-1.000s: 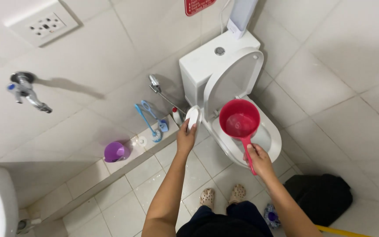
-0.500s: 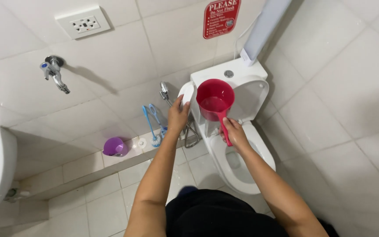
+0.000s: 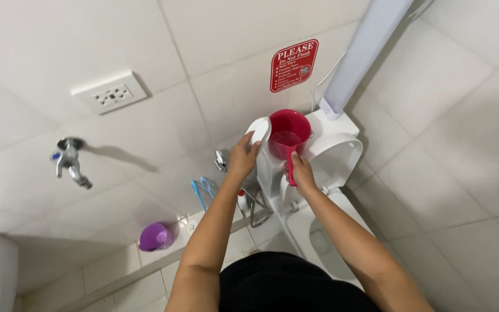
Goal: The person scrubs the inside of a toilet bowl with a blue toilet brush and a pink scoop. Then, they rinse the scoop in a sink and use a white brush to scrub the toilet seat and lid, repeatedly dipping the brush into the soapy water in the scoop.
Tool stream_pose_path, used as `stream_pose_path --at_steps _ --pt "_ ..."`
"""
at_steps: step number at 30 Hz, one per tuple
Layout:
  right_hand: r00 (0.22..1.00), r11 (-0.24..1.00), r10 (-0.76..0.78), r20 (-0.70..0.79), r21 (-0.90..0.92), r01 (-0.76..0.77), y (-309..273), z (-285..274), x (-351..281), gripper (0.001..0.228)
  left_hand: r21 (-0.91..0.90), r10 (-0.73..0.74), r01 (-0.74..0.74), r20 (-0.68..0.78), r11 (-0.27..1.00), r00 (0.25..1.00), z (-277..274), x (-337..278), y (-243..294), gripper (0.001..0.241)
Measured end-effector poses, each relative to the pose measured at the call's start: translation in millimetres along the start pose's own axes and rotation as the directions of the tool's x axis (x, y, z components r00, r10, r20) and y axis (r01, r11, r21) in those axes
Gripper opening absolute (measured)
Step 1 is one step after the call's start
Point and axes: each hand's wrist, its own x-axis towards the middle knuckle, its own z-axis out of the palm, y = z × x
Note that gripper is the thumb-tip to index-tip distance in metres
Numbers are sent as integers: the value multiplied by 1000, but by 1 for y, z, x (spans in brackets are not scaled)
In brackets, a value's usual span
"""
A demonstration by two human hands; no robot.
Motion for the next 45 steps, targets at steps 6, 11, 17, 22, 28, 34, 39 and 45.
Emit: stream_pose_path --at_steps 6,11,17,22,28,34,39,45 --pt "997 999 -36 -66 13 37 28 12 39 42 -22 -147 156 215 988 965 -4 50 4 48" --pt "977 968 -92 -193 -247 43 61 -32 75 40 -97 70 -55 167 994 983 19 72 -3 44" --pt "823 602 -479 -306 -796 54 20 -34 52 28 -207 352 -324 118 923 929 36 79 -10 38" --pt "783 450 -547 -296 -893 -23 15 -36 51 36 -349 244 -147 252 926 936 33 79 54 40" --pt "786 639 -449 -425 -767 -50 26 -44 42 42 -421 268 -117 320 899 909 69 62 53 43" --pt "751 798 -369 -548 -601 -46 49 -64 3 45 -519 261 -44 354 854 898 72 33 84 44" --pt "700 905 -296 -650 -426 -13 82 -116 -48 62 -494 327 -116 365 861 872 88 -3 107 39" --pt "660 993 2 -751 -75 -88 132 -195 -147 77 -392 220 -7 500 920 837 122 -65 133 43"
